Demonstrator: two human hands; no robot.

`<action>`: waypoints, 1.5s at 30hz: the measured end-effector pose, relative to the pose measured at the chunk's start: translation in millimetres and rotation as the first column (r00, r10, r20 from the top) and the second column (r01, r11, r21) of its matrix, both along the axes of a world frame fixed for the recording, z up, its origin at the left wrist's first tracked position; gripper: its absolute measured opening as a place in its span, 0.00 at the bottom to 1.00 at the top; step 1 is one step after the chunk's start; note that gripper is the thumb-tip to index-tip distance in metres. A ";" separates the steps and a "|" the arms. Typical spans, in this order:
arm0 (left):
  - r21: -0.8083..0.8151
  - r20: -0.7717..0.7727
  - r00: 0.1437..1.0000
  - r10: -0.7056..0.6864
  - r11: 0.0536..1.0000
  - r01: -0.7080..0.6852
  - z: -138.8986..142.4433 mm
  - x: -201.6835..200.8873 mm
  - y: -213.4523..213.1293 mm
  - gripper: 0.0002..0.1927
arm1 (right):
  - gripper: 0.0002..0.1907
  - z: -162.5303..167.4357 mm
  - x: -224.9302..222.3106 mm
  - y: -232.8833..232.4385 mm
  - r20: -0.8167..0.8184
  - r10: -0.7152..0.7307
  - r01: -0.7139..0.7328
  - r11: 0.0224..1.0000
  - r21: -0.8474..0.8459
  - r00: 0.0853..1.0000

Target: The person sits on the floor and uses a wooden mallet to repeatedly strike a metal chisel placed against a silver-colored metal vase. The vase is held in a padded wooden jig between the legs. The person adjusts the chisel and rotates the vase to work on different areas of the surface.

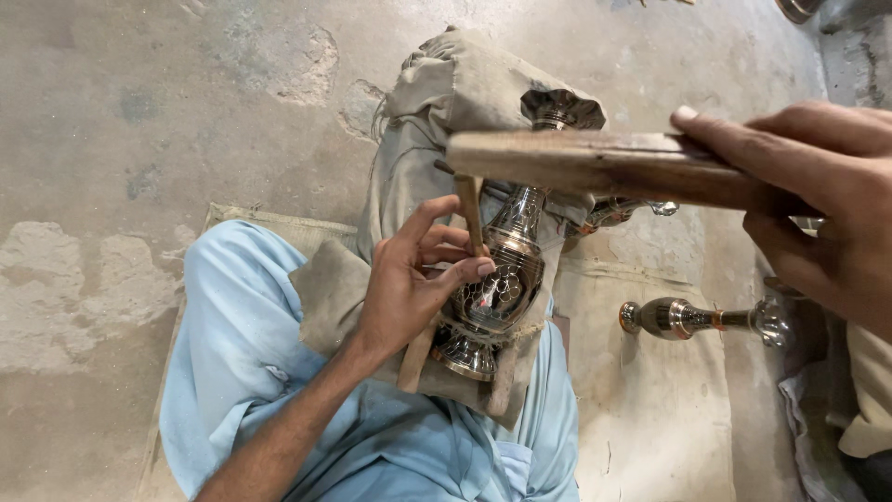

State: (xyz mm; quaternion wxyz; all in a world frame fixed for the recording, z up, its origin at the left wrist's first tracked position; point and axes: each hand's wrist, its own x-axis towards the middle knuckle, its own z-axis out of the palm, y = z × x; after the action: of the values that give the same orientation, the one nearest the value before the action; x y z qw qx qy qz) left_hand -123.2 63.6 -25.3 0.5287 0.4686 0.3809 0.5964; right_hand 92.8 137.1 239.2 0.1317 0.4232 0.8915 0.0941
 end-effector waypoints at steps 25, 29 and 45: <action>0.431 -0.558 0.755 -0.344 0.658 0.618 18.6 -0.1 53.7 0.35 | 0.40 -107.1 123.8 -116.1 -0.334 -0.190 0.288 0.917 0.276 0.923; 0.420 -0.593 0.731 -0.339 0.644 0.640 20.5 -0.4 55.1 0.38 | 0.30 -118.0 136.3 -125.1 -0.433 -0.095 0.252 0.913 0.321 0.896; 0.170 -0.135 0.982 -0.135 0.973 0.157 13.9 -5.9 6.4 0.26 | 0.37 -95.3 98.0 -101.3 -0.072 -0.290 0.297 0.946 0.132 0.954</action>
State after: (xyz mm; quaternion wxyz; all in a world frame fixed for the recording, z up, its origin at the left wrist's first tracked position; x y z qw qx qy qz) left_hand -129.1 70.0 -11.3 0.5024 0.5770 0.3219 0.5578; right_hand 190.8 35.8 144.0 0.0909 0.5618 0.8127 0.1252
